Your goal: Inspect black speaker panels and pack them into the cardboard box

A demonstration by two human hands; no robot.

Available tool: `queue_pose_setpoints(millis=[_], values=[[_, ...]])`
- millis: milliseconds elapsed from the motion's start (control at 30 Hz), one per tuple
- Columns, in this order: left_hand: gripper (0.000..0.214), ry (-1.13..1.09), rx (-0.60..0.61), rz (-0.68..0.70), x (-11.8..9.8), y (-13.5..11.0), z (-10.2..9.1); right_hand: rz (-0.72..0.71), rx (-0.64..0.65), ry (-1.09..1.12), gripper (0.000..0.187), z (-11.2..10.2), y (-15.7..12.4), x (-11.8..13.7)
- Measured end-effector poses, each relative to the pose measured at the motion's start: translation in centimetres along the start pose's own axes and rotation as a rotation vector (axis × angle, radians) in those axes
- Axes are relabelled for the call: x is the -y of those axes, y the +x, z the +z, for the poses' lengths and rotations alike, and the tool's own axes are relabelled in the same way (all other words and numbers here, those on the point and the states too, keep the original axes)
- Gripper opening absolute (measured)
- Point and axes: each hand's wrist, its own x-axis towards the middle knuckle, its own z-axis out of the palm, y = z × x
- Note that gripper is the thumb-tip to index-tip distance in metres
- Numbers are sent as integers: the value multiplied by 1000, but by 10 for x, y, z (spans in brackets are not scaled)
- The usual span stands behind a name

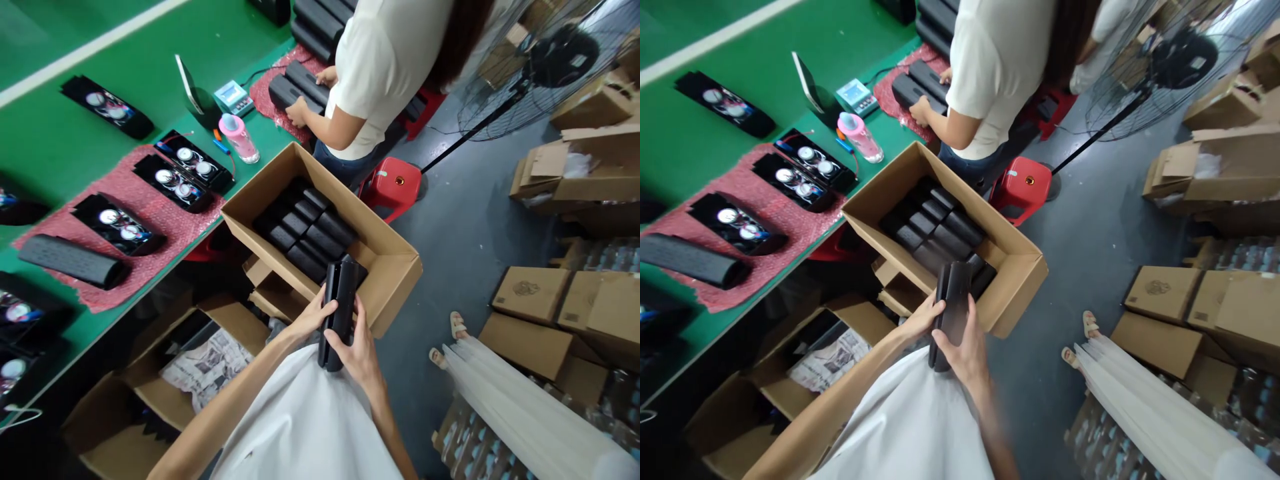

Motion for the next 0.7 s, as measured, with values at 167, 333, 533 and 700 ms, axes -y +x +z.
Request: queue_pose_setpoints(millis=[167, 333, 533, 700], values=[[95, 15, 37, 10, -8, -7, 12, -68, -76, -124, 96, -9, -15, 11], [96, -7, 54, 17, -8, -24, 19, -109, -130, -202, 100, 13, -31, 7], [86, -35, 106, -113, -3, -40, -1, -366, -107, -182, 75, -13, -33, -1], [82, -50, 274, -314, 16, -19, -12, -396, 294, -147, 85, -94, 46, 22]])
